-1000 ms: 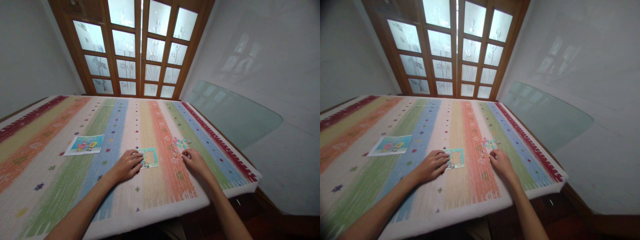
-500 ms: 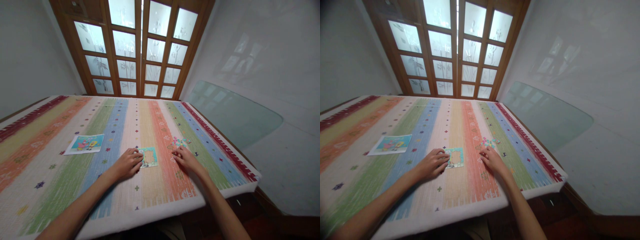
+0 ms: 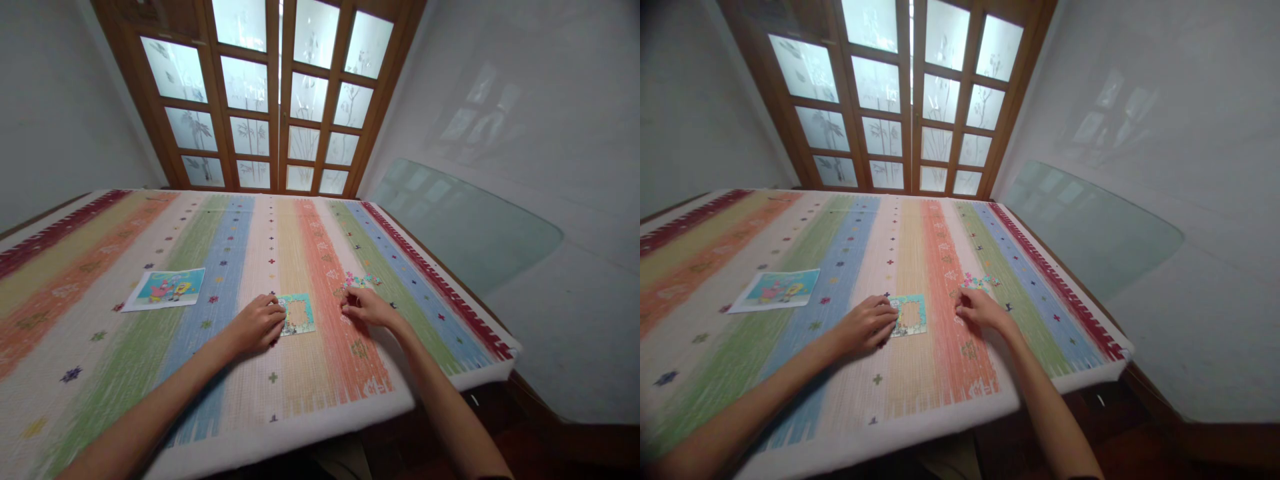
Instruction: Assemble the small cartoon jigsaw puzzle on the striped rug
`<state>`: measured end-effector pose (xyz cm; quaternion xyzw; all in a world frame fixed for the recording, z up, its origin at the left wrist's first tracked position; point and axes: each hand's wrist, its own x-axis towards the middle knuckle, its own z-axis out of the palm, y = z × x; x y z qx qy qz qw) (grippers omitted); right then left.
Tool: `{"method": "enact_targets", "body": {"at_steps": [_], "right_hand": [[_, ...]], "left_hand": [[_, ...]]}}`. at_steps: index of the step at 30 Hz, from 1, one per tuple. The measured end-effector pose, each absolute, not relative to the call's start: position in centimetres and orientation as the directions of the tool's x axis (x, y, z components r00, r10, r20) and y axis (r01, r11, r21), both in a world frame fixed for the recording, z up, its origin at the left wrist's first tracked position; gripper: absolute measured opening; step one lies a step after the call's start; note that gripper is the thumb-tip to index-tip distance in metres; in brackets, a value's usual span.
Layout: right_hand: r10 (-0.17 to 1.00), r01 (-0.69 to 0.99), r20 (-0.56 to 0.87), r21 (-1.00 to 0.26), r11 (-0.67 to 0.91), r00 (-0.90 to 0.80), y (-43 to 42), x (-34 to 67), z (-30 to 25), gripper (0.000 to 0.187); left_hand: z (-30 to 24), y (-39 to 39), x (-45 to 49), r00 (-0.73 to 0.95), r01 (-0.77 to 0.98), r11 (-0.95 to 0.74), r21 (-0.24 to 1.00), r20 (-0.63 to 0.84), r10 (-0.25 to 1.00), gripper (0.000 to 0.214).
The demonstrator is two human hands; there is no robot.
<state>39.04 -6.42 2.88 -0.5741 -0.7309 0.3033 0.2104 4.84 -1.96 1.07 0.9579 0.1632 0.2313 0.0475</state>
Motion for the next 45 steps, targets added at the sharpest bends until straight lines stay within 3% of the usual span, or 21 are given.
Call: {"method": "enact_targets", "body": {"at_steps": [4,8,17,27,45], "right_hand": [[0.959,0.611,-0.057,-0.781,0.13,-0.277,-6.0,36.7,3.4,0.003],[0.955,0.528,0.014,-0.83,0.177,-0.298,-5.2,33.3,3.8,0.007],[0.916,0.627,0.033,-0.72,0.3,-0.4,-3.8,27.9,3.8,0.01],[0.892,0.705,0.204,-0.551,0.446,-0.404,-3.8,27.2,1.8,0.005],[0.868,0.697,0.317,-0.518,0.496,-0.382,-4.7,27.2,1.2,0.005]], "left_hand": [[0.5,-2.5,4.8,0.766,0.29,-0.933,0.211,0.534,0.359,0.025],[0.5,-2.9,4.8,0.737,0.293,-0.928,0.229,0.565,0.372,0.024],[0.4,-3.1,4.6,0.742,0.322,-0.912,0.255,0.531,0.41,0.026],[0.3,-3.0,4.4,0.743,0.321,-0.91,0.261,0.526,0.413,0.028],[0.3,-3.1,4.2,0.749,0.32,-0.914,0.25,0.525,0.405,0.029]]}}
